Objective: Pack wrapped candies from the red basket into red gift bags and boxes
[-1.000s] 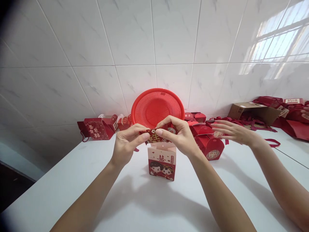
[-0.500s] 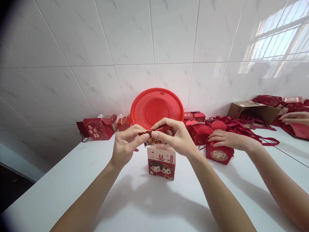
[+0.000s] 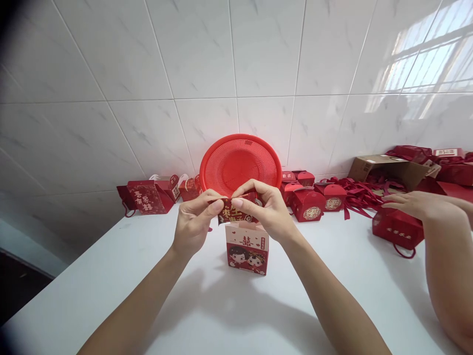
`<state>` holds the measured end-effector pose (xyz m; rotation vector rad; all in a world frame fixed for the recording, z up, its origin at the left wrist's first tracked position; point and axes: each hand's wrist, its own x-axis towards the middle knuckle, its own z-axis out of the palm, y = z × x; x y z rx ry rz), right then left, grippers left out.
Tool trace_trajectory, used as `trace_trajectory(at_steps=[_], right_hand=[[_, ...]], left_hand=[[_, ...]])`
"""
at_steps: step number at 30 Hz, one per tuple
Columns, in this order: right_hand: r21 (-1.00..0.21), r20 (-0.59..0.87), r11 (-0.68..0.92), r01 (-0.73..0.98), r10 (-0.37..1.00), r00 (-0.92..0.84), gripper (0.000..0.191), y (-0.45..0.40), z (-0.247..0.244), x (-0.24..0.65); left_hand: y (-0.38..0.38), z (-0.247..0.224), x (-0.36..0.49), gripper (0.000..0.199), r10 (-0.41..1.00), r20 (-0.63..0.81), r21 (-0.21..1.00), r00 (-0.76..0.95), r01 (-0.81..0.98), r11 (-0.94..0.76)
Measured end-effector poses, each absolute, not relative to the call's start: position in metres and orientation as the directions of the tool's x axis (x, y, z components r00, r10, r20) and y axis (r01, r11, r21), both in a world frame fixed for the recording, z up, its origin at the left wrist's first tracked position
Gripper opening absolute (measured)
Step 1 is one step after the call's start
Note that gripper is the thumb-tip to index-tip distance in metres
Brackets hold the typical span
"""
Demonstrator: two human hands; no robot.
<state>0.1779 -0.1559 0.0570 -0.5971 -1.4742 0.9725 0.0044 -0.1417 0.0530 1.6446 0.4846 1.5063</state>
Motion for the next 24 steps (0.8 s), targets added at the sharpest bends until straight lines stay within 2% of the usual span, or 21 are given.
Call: trace_trajectory(at_steps=[10, 20, 24], right_hand=[[-0.863, 0.480, 0.429, -0.267, 0.861, -0.167, 0.019, -0.1587, 0.0603, 0.1750], [-0.927, 0.340, 0.294, -0.233, 0.921, -0.189, 0.025, -0.1568, 0.0655, 0.1798], [-0.923, 0.360, 0.320, -0.214, 0.914, -0.185, 0.023, -0.1559, 0.0657, 0.1809]], left_hand=[[-0.1373, 0.0483, 0.0036, 0.019, 0.767, 0.582, 0.799, 0.270, -0.367, -0.477], [-0.1372, 0.0491, 0.0050, 0.023, 0.805, 0.555, 0.824, 0.210, -0.270, -0.498], [-0.1384, 0.0503, 0.0051, 0.024, 0.802, 0.565, 0.822, 0.193, -0.221, -0.525]])
